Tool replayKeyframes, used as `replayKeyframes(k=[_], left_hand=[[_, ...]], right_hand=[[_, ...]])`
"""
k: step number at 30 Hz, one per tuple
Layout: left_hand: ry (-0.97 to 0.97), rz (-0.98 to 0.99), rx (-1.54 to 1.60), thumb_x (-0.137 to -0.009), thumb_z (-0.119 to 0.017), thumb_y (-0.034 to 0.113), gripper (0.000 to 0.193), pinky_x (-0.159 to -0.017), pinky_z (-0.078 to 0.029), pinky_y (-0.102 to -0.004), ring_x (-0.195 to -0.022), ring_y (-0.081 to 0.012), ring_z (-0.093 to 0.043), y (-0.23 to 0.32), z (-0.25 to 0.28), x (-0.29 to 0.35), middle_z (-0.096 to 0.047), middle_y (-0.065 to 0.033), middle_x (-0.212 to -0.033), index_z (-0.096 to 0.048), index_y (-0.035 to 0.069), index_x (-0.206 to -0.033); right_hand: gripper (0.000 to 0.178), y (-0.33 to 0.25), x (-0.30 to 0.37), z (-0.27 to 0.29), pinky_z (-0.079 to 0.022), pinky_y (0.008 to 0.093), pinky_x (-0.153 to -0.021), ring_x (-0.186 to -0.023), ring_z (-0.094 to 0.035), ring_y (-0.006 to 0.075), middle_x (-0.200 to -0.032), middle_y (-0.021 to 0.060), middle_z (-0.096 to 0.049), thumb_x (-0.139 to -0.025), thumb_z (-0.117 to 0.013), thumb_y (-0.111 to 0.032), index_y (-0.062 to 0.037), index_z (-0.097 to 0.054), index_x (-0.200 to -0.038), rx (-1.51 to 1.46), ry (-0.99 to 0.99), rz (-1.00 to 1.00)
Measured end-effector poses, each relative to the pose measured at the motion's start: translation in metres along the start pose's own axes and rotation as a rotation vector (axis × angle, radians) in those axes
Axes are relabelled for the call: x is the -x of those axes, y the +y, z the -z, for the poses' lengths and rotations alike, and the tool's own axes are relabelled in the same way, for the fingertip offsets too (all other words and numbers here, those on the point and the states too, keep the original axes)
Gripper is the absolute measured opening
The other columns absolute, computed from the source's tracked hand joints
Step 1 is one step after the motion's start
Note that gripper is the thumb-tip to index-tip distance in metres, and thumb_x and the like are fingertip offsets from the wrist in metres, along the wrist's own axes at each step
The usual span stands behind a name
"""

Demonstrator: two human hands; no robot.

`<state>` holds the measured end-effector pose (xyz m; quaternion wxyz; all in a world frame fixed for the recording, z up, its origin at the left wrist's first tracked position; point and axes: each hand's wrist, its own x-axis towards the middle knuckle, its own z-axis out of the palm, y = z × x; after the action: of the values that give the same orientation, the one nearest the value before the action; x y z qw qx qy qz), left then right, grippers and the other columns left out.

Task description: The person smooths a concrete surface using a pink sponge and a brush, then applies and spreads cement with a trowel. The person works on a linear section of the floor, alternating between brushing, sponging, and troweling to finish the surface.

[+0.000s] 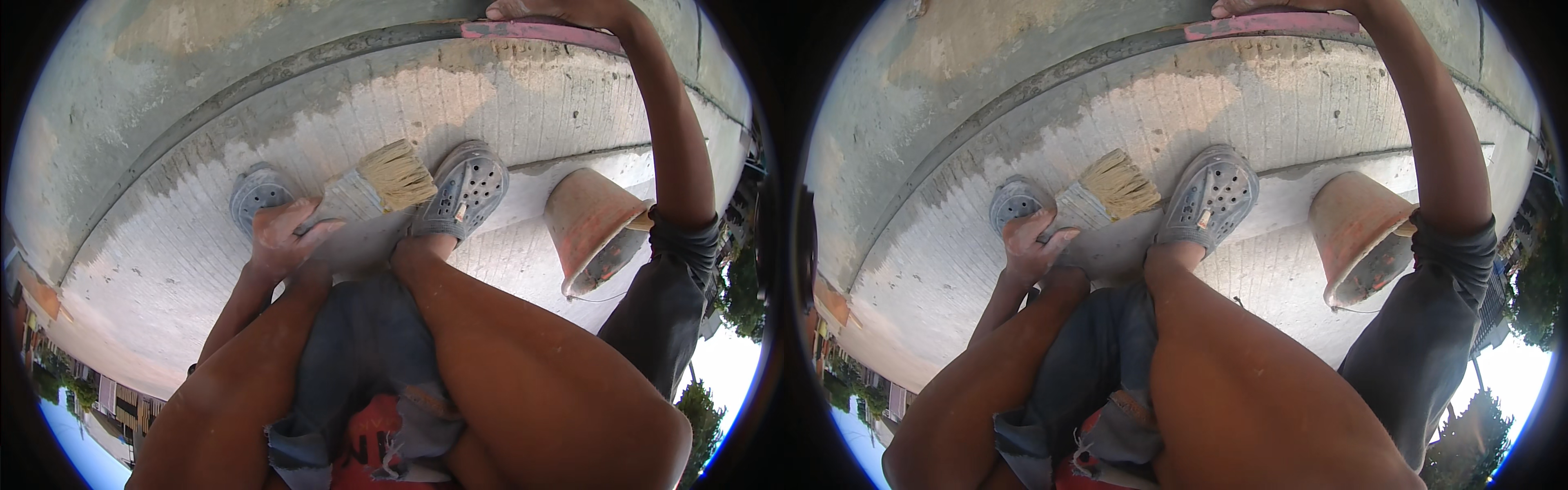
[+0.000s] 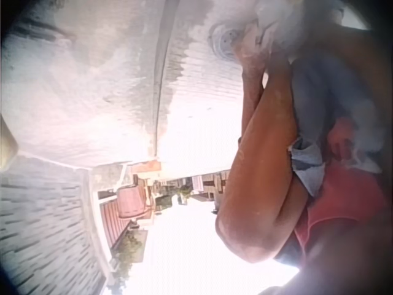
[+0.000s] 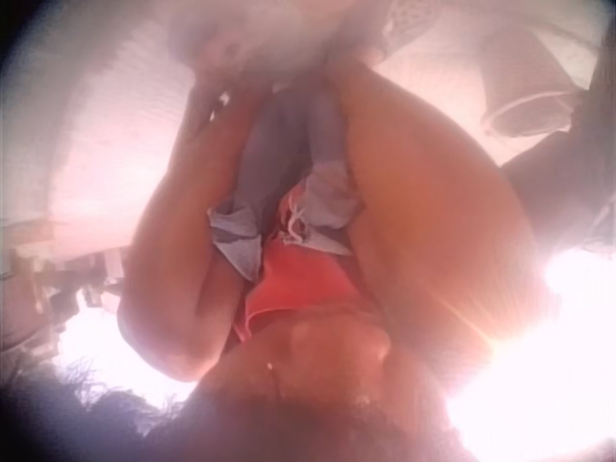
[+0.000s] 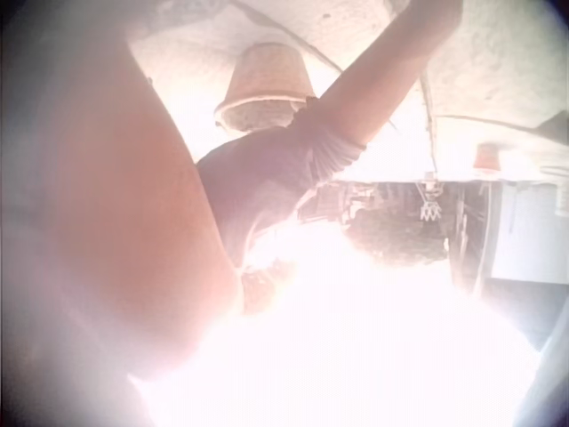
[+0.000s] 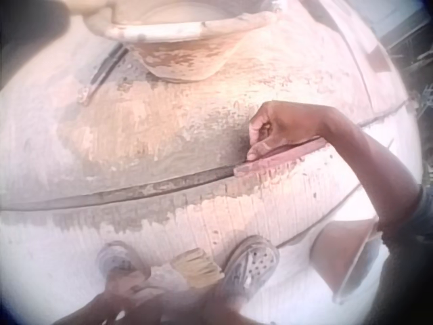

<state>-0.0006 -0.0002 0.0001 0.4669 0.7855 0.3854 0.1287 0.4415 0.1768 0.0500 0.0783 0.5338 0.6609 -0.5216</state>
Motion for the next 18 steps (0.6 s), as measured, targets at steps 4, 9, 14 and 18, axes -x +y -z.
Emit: replayKeyframes(k=[4,9,14,18], left_hand=[[-0.008,0.002,0.003,-0.075,-0.091,0.022,0.041,-0.057,-0.054,-0.0336,-0.064,-0.0274,-0.071,0.001,0.001,-0.001,-0.071,-0.0159,-0.079,-0.073,-0.007,-0.099],[0.016,-0.023,-0.013,-0.075,-0.091,0.021,0.041,-0.057,-0.054,-0.0332,-0.064,-0.027,-0.07,-0.004,-0.001,0.001,-0.071,-0.0159,-0.078,-0.073,-0.007,-0.099],[0.0,-0.011,-0.009,-0.075,-0.091,0.02,0.041,-0.057,-0.054,-0.033,-0.064,-0.027,-0.071,-0.002,0.0,0.0,-0.071,-0.0166,-0.078,-0.073,-0.008,-0.099],[-0.009,0.009,-0.003,-0.075,-0.091,0.02,0.041,-0.057,-0.054,-0.0332,-0.064,-0.0272,-0.071,-0.001,0.002,0.0,-0.071,-0.0169,-0.079,-0.073,-0.008,-0.1]], right_hand=[[0.023,-0.025,-0.02,-0.017,-0.048,0.0308,-0.064,-0.069,-0.062,0.0116,-0.072,0.0039,-0.07,-0.09,-0.081,-0.023,-0.001,-0.074,-0.086,0.031,-0.003,0.066],[0.021,-0.011,-0.023,-0.018,-0.049,0.0312,-0.063,-0.069,-0.062,0.0123,-0.073,0.0046,-0.071,-0.09,-0.082,-0.021,-0.0011,-0.075,-0.087,0.017,-0.038,0.062],[0.021,-0.011,-0.013,-0.002,-0.049,0.0298,-0.063,-0.07,-0.062,0.0101,-0.074,0.0041,-0.072,-0.09,-0.082,-0.021,-0.0014,-0.076,-0.088,0.015,-0.047,-0.032],[0.021,-0.024,-0.024,-0.016,-0.048,0.0286,-0.064,-0.072,-0.062,0.0095,-0.075,0.0031,-0.071,-0.09,-0.082,-0.021,-0.0011,-0.075,-0.087,0.03,-0.04,0.03]])
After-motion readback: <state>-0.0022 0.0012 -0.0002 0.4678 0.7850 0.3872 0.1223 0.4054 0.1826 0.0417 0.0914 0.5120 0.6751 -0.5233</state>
